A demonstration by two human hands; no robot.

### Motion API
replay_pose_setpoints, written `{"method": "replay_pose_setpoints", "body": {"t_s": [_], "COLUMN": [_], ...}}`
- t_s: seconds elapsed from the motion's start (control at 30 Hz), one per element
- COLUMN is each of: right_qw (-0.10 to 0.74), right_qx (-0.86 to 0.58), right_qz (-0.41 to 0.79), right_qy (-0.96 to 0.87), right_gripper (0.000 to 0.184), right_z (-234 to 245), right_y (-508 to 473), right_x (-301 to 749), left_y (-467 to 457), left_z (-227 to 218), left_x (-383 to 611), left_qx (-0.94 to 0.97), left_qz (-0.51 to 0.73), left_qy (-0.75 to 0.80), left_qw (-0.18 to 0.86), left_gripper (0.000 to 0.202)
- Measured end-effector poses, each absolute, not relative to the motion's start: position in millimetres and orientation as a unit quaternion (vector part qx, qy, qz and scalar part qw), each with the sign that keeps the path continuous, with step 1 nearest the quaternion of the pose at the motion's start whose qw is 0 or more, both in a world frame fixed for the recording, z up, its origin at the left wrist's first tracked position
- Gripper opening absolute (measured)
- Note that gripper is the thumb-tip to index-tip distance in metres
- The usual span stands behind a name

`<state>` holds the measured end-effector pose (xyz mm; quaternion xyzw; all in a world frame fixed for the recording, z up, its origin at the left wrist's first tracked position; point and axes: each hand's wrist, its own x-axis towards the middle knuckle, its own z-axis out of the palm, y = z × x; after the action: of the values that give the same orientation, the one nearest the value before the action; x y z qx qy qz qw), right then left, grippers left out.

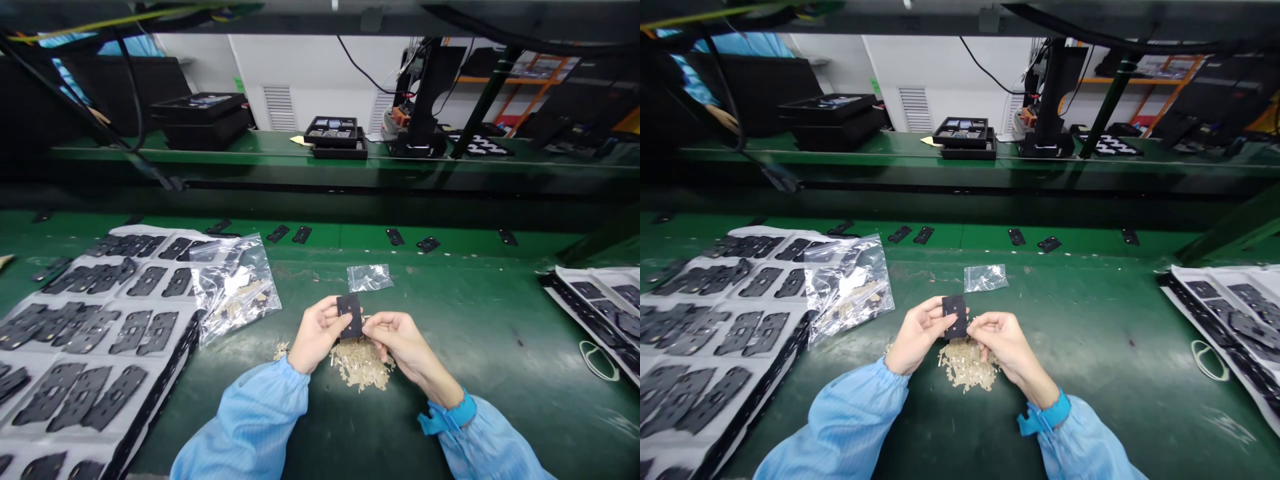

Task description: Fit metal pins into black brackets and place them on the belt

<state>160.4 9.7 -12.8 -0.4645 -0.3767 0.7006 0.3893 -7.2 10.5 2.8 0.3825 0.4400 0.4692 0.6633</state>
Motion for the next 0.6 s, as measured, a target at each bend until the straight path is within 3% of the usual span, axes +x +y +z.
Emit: {"method": "replay_pose_setpoints", "body": {"t_s": [0.6], "right_qw": [0.438], "right_qx": [-0.467], "right_qz": [0.690], "right_qy": [-0.337], "right_gripper": [0.032], "right_z": [-16.6], "right_y": [2.1], "right_x": [145.4], "left_y": [13.4], "left_z": [-0.1], "left_x": [-8.6], "left_qx": [0.382], "left_qz": [0.479], "left_qy": [0.450], "left_qw": [0.649], "left_gripper": [0.036]}}
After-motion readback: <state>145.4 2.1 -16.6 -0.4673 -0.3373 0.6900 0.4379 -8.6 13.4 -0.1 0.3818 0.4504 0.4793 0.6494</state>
